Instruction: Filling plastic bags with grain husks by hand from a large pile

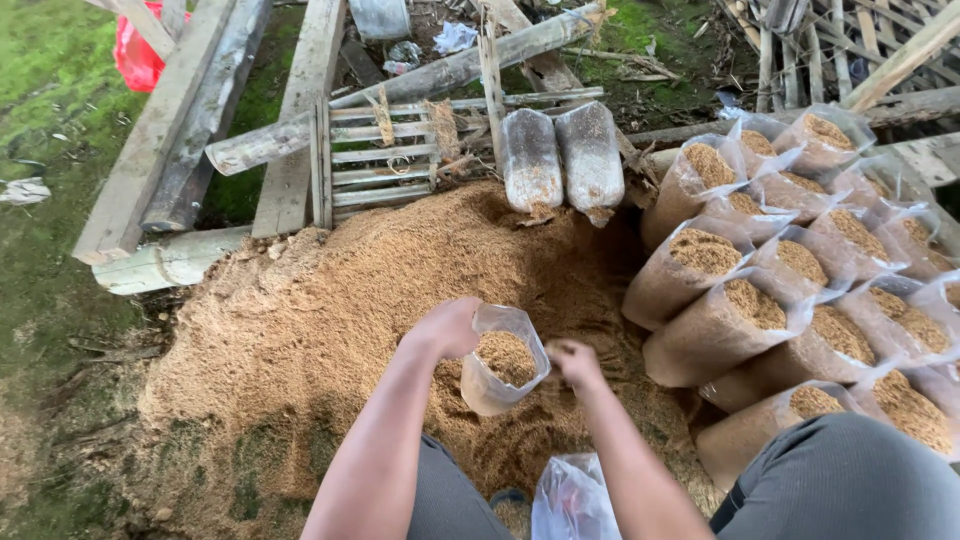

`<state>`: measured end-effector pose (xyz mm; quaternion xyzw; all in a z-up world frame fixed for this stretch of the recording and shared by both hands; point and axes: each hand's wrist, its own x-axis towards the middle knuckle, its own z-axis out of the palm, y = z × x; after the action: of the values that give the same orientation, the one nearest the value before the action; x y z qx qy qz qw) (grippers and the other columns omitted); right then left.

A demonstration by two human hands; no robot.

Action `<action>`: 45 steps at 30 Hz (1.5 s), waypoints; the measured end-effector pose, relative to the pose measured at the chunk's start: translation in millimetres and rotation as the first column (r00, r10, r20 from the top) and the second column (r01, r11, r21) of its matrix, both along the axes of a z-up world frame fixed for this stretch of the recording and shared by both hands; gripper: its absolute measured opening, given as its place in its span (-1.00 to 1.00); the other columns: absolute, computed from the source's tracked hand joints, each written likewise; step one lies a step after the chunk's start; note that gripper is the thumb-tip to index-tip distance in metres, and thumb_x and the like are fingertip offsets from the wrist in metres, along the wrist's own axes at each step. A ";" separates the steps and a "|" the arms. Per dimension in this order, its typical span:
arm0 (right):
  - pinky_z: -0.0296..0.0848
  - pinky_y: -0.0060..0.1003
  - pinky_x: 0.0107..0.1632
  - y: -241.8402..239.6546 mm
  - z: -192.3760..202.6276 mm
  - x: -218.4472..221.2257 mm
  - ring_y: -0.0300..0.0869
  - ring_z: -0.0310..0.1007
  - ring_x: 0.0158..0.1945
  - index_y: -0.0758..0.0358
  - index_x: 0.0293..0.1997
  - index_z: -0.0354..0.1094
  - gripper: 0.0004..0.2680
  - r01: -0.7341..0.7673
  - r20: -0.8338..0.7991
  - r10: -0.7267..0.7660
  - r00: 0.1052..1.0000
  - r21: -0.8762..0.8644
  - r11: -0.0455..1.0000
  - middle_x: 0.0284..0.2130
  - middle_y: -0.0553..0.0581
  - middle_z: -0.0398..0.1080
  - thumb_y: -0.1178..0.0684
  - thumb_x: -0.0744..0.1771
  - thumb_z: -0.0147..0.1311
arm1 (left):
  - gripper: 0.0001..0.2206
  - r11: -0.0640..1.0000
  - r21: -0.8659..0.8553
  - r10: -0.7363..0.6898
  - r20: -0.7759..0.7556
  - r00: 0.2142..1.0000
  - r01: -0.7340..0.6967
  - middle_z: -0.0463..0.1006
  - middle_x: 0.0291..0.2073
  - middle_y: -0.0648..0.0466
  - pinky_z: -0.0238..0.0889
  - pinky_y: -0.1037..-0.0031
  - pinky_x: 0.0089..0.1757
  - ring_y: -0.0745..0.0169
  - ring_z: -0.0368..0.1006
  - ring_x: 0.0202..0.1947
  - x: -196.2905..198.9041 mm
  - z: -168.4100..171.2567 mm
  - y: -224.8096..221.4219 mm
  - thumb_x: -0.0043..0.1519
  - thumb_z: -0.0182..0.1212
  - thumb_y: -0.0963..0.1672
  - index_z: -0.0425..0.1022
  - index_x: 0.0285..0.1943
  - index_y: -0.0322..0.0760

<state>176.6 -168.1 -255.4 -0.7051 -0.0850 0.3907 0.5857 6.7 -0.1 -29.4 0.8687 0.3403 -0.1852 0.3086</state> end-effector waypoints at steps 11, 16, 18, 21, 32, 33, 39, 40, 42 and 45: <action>0.59 -0.04 -0.11 34.4 191.9 -33.4 0.06 0.59 -0.18 0.23 -0.14 0.59 -0.79 -0.510 0.705 0.215 0.676 0.237 0.827 -0.29 0.25 0.55 0.38 0.24 0.26 | -0.54 1.000 0.019 0.017 0.010 1.000 -0.017 0.59 0.06 -0.30 0.33 -0.02 0.16 -0.32 0.46 0.20 -1.1 36.4 -16.5 0.14 0.15 -0.20 0.49 0.28 -0.25; 0.60 0.04 -0.12 23.8 88.4 -60.3 0.16 0.61 -0.17 0.36 -0.18 0.57 -0.88 -0.550 0.758 0.641 0.125 -0.484 0.680 -0.32 0.37 0.55 0.32 0.28 0.14 | -0.56 0.997 0.073 -0.022 0.039 0.999 0.019 0.57 0.10 -0.33 0.32 -0.07 0.16 -0.37 0.44 0.20 1.7 8.6 -1.7 0.15 0.01 -0.21 0.49 0.25 -0.30; 0.62 -0.10 -0.12 23.7 64.4 -63.8 0.04 0.64 -0.15 0.38 -0.11 0.55 -0.87 -0.456 0.677 0.735 0.024 -0.647 0.611 -0.33 0.29 0.56 0.27 0.30 0.15 | -0.51 0.993 0.112 -0.045 0.011 0.999 0.044 0.56 0.13 -0.27 0.33 -0.07 0.14 -0.32 0.46 0.20 1.4 -5.4 -1.8 0.14 0.08 -0.19 0.43 0.33 -0.24; 0.58 -0.12 -0.13 19.2 176.4 -67.9 -0.01 0.59 -0.19 0.31 -0.01 0.46 -0.83 -0.661 0.111 0.770 0.629 -0.445 0.604 -0.18 0.25 0.51 0.09 0.43 -0.06 | -0.47 0.998 0.061 0.012 0.040 0.999 -0.015 0.51 0.18 -0.32 0.29 -0.11 0.16 -0.37 0.42 0.23 -4.0 1.1 -5.4 0.16 0.04 -0.20 0.36 0.41 -0.27; 0.46 -0.21 -0.02 -25.4 130.9 11.2 -0.11 0.47 -0.14 0.28 0.04 0.46 -0.86 -0.309 0.659 0.252 0.708 -0.031 0.951 -0.25 0.19 0.51 0.06 0.44 0.07 | -0.50 0.997 0.076 -0.023 0.033 0.999 0.020 0.55 0.09 -0.34 0.35 -0.11 0.10 -0.40 0.46 0.16 -16.0 11.3 -1.1 0.14 0.07 -0.17 0.41 0.33 -0.30; 0.47 -0.05 0.14 -31.0 103.7 18.4 0.05 0.50 0.07 0.25 0.14 0.44 -0.77 -0.338 0.626 0.475 0.619 -0.334 0.880 -0.08 0.27 0.51 -0.04 0.44 0.05 | -0.50 0.997 0.076 -0.015 0.032 0.999 0.012 0.55 0.08 -0.34 0.35 -0.10 0.10 -0.38 0.47 0.16 -16.4 14.9 -0.8 0.14 0.04 -0.18 0.40 0.35 -0.28; 0.44 0.41 0.12 -79.2 51.8 -30.4 0.53 0.11 0.34 0.21 0.56 -0.15 -0.26 -0.423 0.190 0.866 0.462 -0.811 0.403 0.32 0.62 -0.04 -0.28 0.30 0.27 | -0.53 0.999 0.047 -0.021 0.008 1.000 0.020 0.55 0.07 -0.35 0.34 -0.10 0.12 -0.40 0.46 0.16 -12.1 26.1 -5.0 0.15 0.02 -0.19 0.42 0.31 -0.28; 0.44 0.41 0.12 -77.8 38.5 -35.3 0.53 0.11 0.34 0.21 0.56 -0.15 -0.26 -0.427 0.187 0.866 0.464 -0.809 0.404 0.32 0.62 -0.04 -0.28 0.30 0.27 | -0.53 0.999 0.047 -0.021 0.002 1.000 0.021 0.55 0.07 -0.35 0.34 -0.10 0.12 -0.40 0.46 0.16 -11.1 24.9 -4.8 0.15 0.02 -0.19 0.42 0.31 -0.28; 0.48 0.44 0.04 -77.6 12.2 -46.4 0.49 0.04 0.36 0.14 0.52 -0.05 -0.41 -0.378 0.309 0.902 0.302 -0.829 0.411 0.32 0.52 -0.03 -0.10 0.34 0.21 | -0.48 1.000 0.026 -0.013 0.016 1.000 0.013 0.55 0.07 -0.35 0.33 -0.11 0.13 -0.41 0.46 0.16 -10.5 21.9 -6.6 0.14 0.02 -0.22 0.39 0.36 -0.27; 0.66 -0.06 -0.05 -89.1 -18.1 -58.0 0.26 0.35 0.24 0.07 0.38 0.24 -0.65 -0.222 0.414 0.905 -0.100 -0.896 0.385 0.22 0.44 0.22 -0.11 0.42 0.03 | -0.51 1.000 -0.007 0.024 0.018 1.000 -0.024 0.55 0.05 -0.37 0.34 -0.12 0.10 -0.42 0.48 0.13 -6.2 27.3 -8.2 0.15 0.06 -0.22 0.41 0.34 -0.29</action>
<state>118.6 -257.2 -273.5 -0.7829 -0.6021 0.1289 -0.0890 0.5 -8.3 -2.1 0.8652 0.3472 -0.1749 0.3167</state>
